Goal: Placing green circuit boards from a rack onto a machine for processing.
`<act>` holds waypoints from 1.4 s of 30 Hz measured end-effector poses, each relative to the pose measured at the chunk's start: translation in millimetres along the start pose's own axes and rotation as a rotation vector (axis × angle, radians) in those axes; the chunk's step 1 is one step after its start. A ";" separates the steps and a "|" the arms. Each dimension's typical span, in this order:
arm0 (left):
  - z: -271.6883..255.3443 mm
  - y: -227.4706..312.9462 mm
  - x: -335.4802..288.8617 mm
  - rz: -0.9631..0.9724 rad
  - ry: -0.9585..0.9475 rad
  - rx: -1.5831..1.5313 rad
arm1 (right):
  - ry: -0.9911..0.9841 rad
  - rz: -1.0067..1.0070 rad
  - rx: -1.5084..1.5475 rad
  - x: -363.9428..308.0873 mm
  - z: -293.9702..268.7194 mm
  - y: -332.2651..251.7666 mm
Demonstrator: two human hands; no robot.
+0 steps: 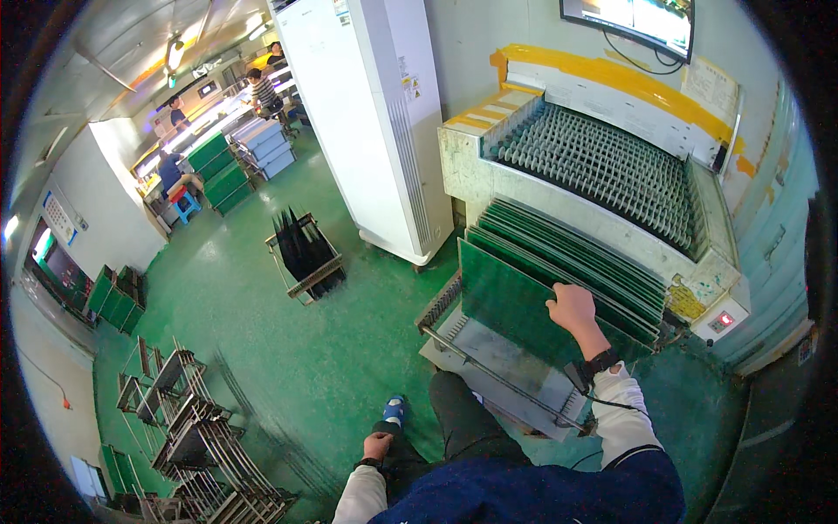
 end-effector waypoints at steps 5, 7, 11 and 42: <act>-3.1 -11.5 -0.3 0.015 0.020 -0.007 | 0.000 -0.025 0.016 -1.2 -0.2 -6.0; -0.5 -7.6 0.8 0.001 0.002 -0.043 | 0.002 -0.016 0.010 -1.0 -0.4 -3.5; 2.4 -2.1 1.8 0.018 -0.009 -0.047 | 0.003 -0.011 0.008 -1.0 -1.1 0.5; -3.0 -22.7 12.3 0.005 -0.066 0.070 | 0.186 -0.165 0.131 -11.3 -134.3 3.3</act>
Point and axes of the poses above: each hand's wrist, its own x-axis towards the middle knuckle, its own z-axis out of the palm, y = z × x, the point moved 2 cm from there along x, towards the middle knuckle, and after that the axes turned 15 degrees about z, right-handed, at the moved point
